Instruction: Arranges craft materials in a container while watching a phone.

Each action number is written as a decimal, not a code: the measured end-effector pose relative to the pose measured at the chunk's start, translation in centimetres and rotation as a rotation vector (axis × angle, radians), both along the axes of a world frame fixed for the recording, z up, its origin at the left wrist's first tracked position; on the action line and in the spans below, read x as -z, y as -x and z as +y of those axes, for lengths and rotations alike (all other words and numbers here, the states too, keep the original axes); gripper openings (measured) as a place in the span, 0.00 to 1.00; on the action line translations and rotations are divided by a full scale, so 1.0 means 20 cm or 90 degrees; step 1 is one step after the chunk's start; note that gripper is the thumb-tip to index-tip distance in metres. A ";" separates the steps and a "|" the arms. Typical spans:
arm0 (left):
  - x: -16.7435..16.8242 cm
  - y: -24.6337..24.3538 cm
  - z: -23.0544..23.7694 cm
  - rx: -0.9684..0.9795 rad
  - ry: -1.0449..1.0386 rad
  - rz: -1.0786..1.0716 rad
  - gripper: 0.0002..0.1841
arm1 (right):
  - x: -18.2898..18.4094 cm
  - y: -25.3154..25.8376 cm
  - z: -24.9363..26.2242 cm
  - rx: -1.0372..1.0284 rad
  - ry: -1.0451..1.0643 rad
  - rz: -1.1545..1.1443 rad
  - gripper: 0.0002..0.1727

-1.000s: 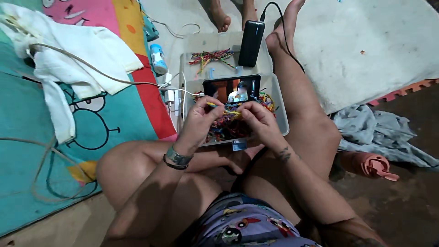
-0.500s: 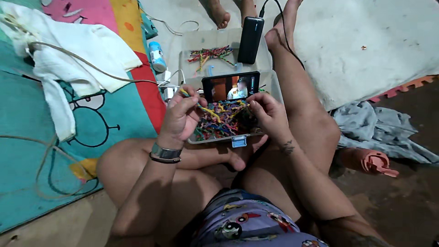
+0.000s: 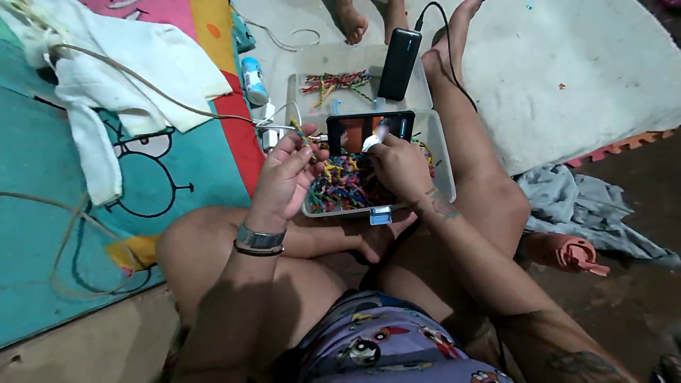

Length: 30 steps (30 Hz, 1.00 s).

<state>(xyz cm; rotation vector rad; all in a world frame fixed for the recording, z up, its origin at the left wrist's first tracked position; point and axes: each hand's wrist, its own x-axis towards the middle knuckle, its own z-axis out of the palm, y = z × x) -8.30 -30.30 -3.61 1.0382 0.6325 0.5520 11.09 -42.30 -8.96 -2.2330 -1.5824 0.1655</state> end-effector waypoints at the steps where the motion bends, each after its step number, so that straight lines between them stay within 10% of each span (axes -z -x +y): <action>1: 0.00 0.01 0.00 0.002 -0.002 0.014 0.16 | 0.00 0.00 0.02 0.000 0.030 -0.006 0.06; 7: -0.01 0.03 -0.04 0.029 -0.079 0.080 0.11 | 0.00 -0.01 0.01 -0.028 0.036 -0.011 0.04; 19: 0.01 -0.01 -0.10 0.093 -0.078 0.055 0.11 | -0.09 -0.11 -0.14 0.121 -0.144 0.740 0.04; 30: 0.03 -0.05 -0.08 0.027 -0.100 0.120 0.09 | -0.06 0.02 -0.05 -0.033 -0.041 0.129 0.06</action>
